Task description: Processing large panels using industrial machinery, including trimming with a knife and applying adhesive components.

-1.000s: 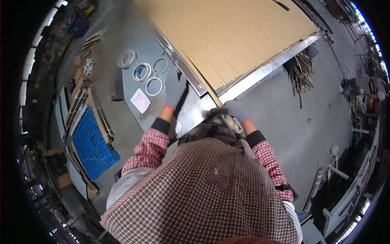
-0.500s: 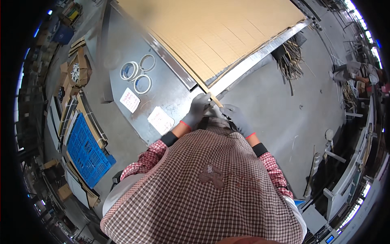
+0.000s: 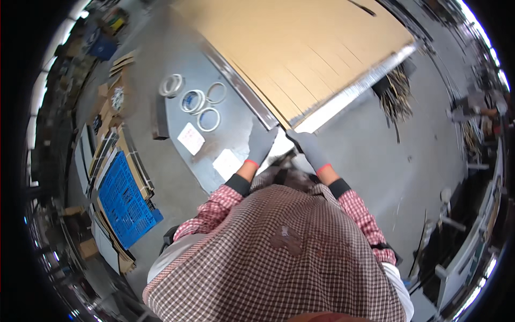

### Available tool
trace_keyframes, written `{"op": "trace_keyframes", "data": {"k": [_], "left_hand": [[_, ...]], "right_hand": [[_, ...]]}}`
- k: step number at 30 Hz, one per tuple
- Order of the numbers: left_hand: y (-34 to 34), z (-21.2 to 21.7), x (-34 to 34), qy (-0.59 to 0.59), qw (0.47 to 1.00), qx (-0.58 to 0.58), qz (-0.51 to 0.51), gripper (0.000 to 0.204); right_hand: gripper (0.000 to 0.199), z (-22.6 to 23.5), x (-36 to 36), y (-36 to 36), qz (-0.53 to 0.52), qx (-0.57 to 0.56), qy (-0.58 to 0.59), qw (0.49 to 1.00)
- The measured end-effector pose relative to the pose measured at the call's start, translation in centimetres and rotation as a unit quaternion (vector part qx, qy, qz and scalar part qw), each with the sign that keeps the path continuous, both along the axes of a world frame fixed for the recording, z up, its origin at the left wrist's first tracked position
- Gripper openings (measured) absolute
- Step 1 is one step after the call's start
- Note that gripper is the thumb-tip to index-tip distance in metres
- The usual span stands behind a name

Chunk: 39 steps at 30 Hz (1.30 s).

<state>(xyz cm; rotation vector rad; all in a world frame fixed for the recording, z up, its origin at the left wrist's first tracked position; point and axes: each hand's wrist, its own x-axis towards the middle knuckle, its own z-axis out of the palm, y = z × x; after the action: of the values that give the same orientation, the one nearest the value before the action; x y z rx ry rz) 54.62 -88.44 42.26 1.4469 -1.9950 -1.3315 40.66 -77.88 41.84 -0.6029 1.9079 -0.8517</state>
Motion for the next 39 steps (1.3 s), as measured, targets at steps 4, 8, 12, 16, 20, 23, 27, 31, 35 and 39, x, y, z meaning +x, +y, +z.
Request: {"op": "trace_keyframes", "data": {"k": [4,8,12,16,20,23,27,31,35,39], "left_hand": [[-1.2,-2.1,-0.2,-0.163,0.983,-0.074,-0.032,0.066],[-0.4,-1.2,-0.7,-0.158,0.985,-0.064,-0.009,0.083],[-0.3,-3.7,0.0,-0.149,0.981,-0.121,0.002,0.085],[2.7,-3.2,0.6,-0.139,0.988,-0.056,-0.024,0.080],[7.0,-5.1,1.6,-0.059,0.996,-0.064,-0.013,0.054],[8.2,-7.1,2.4,-0.102,0.968,-0.173,-0.148,0.027],[7.7,-10.0,3.2,-0.129,0.883,-0.403,-0.205,0.067],[7.0,-6.6,2.1,-0.042,0.937,-0.307,-0.163,0.074],[5.6,-5.1,1.8,-0.045,0.995,-0.066,-0.057,0.083],[4.1,-4.2,1.3,-0.039,0.902,-0.343,-0.260,0.079]], "right_hand": [[0.054,-1.2,-0.2,1.2,0.031,-0.010,0.016,0.999],[0.032,-1.0,0.2,3.0,-0.091,-0.038,-0.086,0.991],[0.034,0.0,0.8,3.5,-0.067,-0.050,-0.097,0.992],[0.041,-0.7,0.2,3.2,-0.069,-0.056,-0.075,0.993],[0.046,-1.8,0.6,1.1,-0.119,-0.071,-0.060,0.989],[0.046,-0.9,0.9,-1.0,-0.111,-0.055,-0.154,0.980],[0.057,-1.3,1.8,-3.2,-0.120,-0.086,-0.041,0.988],[0.061,-2.6,1.0,-3.3,-0.121,-0.041,-0.040,0.991],[0.066,-0.8,2.0,-2.4,-0.149,-0.036,-0.089,0.984],[0.067,-5.4,0.4,-2.5,-0.164,-0.037,0.018,0.986]]}}
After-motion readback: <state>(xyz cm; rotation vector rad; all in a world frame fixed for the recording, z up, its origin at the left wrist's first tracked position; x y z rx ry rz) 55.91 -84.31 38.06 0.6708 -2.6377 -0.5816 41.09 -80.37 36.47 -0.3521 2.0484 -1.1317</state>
